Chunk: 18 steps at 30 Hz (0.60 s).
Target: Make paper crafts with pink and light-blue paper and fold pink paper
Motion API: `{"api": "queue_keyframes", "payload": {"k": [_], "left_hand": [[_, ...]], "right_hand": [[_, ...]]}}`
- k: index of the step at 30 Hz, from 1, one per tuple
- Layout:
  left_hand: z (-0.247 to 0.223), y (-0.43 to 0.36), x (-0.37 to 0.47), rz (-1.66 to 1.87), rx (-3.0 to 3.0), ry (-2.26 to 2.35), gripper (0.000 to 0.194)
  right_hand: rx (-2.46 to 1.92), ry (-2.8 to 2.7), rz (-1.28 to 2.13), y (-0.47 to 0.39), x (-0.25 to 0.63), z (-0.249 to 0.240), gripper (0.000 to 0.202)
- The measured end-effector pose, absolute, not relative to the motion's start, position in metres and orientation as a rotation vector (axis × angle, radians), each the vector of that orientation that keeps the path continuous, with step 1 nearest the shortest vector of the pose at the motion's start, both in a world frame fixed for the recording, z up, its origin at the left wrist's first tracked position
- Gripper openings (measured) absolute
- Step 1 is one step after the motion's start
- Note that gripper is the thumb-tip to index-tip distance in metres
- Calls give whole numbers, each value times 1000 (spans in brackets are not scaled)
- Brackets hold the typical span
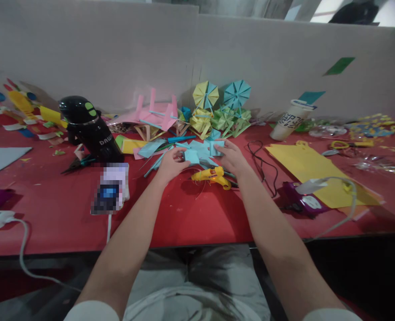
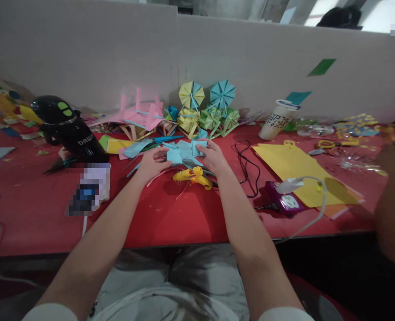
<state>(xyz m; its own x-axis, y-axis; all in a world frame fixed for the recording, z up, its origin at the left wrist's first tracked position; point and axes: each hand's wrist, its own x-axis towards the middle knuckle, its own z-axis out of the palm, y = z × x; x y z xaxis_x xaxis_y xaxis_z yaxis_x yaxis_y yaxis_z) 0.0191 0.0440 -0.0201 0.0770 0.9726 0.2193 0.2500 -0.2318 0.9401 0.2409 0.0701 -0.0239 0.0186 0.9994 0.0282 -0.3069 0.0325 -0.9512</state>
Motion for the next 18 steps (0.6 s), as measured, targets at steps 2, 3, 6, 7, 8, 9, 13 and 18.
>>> {"api": "queue_keyframes", "payload": {"k": [2, 3, 6, 7, 8, 9, 13, 18], "left_hand": [[-19, 43, 20, 1210, 1598, 1238, 43], [-19, 42, 20, 1213, 1601, 1232, 43], [-18, 41, 21, 1220, 1607, 1215, 42], [-18, 41, 21, 1219, 1607, 1214, 41], [-19, 41, 21, 1216, 1608, 1216, 41], [-19, 41, 21, 1213, 1610, 1219, 41], [-19, 42, 21, 1207, 1610, 1230, 42], [-20, 42, 21, 1199, 1623, 1231, 42]], "right_hand": [[-968, -984, 1350, 69, 240, -23, 36], [-979, -984, 1365, 68, 240, -23, 35], [-1009, -982, 1374, 66, 239, -21, 34], [-1010, -977, 1374, 65, 239, -20, 34], [-1006, -970, 1377, 65, 238, -19, 33], [-1001, -958, 1381, 64, 237, -18, 31], [-1059, -890, 1355, 62, 232, -15, 22], [-1140, -960, 1299, 61, 228, -15, 26]]}}
